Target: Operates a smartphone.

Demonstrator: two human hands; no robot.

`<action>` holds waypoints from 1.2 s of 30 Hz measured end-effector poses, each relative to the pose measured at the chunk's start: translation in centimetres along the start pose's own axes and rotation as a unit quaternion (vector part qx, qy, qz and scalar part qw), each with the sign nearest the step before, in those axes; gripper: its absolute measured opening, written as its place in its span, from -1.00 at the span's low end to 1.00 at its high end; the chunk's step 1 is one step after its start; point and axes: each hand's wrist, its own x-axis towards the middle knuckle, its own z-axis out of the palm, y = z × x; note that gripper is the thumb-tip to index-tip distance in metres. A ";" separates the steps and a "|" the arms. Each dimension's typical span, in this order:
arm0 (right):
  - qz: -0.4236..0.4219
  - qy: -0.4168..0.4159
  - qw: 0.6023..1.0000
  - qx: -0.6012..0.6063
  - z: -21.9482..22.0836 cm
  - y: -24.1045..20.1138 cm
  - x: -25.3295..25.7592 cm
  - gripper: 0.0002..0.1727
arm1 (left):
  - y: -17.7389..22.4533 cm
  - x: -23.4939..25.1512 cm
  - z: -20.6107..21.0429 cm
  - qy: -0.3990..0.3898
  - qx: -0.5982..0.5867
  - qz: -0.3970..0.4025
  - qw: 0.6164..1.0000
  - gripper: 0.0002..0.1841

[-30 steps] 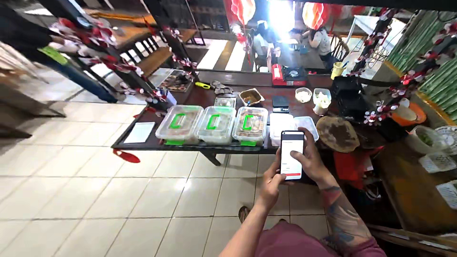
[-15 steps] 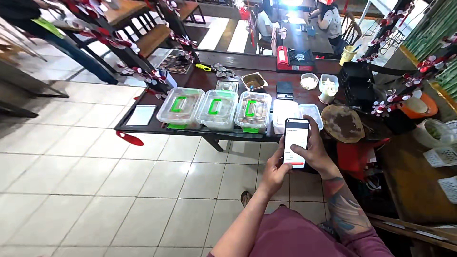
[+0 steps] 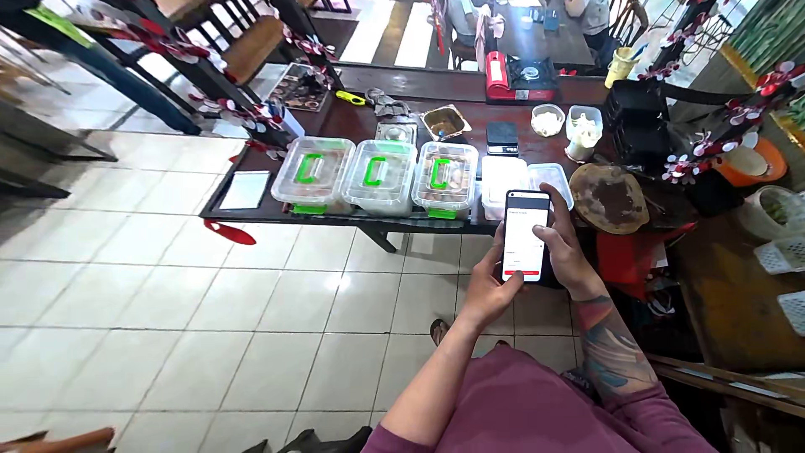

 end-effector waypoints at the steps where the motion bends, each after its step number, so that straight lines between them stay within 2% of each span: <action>1: 0.004 0.003 1.000 -0.002 0.0 -0.1 -0.1 -0.26 | -0.1 0.0 0.0 -0.002 0.002 0.002 1.000 -0.09; 10: -0.001 0.022 1.000 -0.005 -0.6 0.8 0.3 -0.33 | -1.7 0.4 -1.3 -0.052 -0.032 0.036 0.997 -0.07; 16: -0.012 0.002 1.000 -0.009 -0.7 1.5 -0.4 -0.18 | -1.4 0.2 -1.7 -0.037 -0.040 0.052 0.997 -0.06; 27: -0.033 -0.032 0.996 -0.070 -1.2 3.4 -3.1 -0.18 | -1.8 0.2 -2.4 -0.023 -0.058 0.065 0.996 -0.13; 36: -0.040 -0.034 0.996 -0.076 -1.2 4.0 -3.2 -0.07 | -2.6 -0.2 -3.0 -0.047 -0.108 0.067 0.991 -0.26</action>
